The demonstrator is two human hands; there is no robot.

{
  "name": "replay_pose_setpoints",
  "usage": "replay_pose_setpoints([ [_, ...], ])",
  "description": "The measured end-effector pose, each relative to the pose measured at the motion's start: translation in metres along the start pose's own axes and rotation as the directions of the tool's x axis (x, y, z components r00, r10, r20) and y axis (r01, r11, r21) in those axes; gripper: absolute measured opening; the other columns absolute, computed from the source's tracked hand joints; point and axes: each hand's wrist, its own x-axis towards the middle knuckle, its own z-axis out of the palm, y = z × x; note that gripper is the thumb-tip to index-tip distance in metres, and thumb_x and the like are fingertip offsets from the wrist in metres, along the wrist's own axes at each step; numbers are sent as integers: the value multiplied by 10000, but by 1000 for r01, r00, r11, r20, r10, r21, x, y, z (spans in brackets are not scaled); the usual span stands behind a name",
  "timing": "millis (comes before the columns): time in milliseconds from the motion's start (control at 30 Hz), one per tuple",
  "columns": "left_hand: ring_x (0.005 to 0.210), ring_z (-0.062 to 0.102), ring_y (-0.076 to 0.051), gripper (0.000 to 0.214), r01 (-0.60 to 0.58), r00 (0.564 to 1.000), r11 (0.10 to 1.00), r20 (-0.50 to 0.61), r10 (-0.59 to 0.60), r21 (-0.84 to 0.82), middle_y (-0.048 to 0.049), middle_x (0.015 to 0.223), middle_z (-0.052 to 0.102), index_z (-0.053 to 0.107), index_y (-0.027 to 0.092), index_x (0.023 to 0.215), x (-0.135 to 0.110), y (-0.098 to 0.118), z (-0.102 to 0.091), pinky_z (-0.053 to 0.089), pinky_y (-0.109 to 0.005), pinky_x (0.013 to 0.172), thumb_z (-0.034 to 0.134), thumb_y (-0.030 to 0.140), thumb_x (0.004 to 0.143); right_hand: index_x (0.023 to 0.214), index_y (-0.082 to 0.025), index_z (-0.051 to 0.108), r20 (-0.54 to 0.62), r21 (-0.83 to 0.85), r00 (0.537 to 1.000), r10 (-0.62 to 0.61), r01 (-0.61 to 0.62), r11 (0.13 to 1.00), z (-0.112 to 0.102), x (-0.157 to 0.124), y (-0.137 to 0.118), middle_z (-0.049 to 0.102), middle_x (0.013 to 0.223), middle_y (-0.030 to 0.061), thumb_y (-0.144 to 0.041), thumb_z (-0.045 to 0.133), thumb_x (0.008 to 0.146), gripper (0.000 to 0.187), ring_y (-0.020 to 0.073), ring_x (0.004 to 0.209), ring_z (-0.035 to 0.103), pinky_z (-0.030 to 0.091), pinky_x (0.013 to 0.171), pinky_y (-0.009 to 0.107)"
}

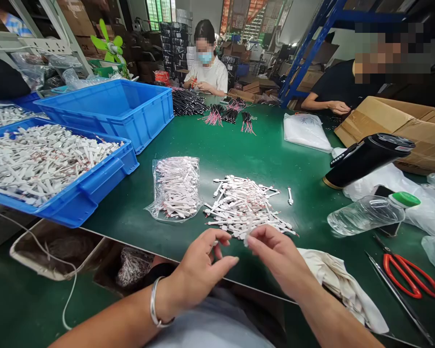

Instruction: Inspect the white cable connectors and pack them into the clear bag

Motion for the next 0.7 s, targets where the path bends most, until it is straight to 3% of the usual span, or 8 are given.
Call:
replay_pose_setpoints([
  [100,710,502,-114,271,-143,988,983,78,135,116,-28,900,576,591,187,1017,1,-1,5,411,-222,627,641,216,752,711,-183,546,91,362,981,171,-192,912,16,-17,1,541,662,-22,-425,634,757,262,91,566,447,373,527,217],
  [167,733,530,-123,183,-220,971,967,126,204,128,-35,865,600,631,177,977,3,-1,5,423,-232,677,589,222,804,719,-175,567,86,440,978,188,-207,874,21,-22,6,559,687,-16,-415,665,737,260,88,598,469,398,564,212],
  [267,770,550,-135,177,-257,960,956,152,235,144,-41,834,627,666,180,964,4,0,0,419,-239,718,549,228,839,867,-202,603,-17,429,986,167,-144,892,17,-24,15,598,735,-7,-395,694,718,261,113,670,538,423,560,204],
  [400,712,522,-126,169,-119,986,987,130,105,108,-34,782,619,683,162,921,3,2,-6,396,-234,668,602,240,795,850,-214,655,-75,181,997,29,-15,983,3,-27,21,648,729,14,-379,671,743,197,139,664,593,476,573,231],
  [533,527,400,-70,262,165,977,971,160,-138,-175,10,624,536,647,134,798,3,1,-4,303,-199,498,619,393,766,864,-239,689,-39,-99,978,-204,199,975,-1,-33,19,682,765,24,-309,623,785,124,151,676,620,508,636,256],
  [600,462,335,-45,337,286,952,910,201,-233,-301,28,580,499,595,132,718,4,1,-2,223,-189,435,622,466,743,901,-239,684,-19,-124,977,-212,208,970,2,-35,18,679,755,23,-311,583,813,152,143,633,617,511,597,248],
  [700,432,290,-24,374,351,936,821,186,-298,-451,52,564,464,536,140,688,6,1,3,161,-177,406,653,495,704,895,-215,673,-23,-67,995,-94,93,993,9,-36,16,654,715,20,-363,553,831,201,131,592,597,502,543,229],
])
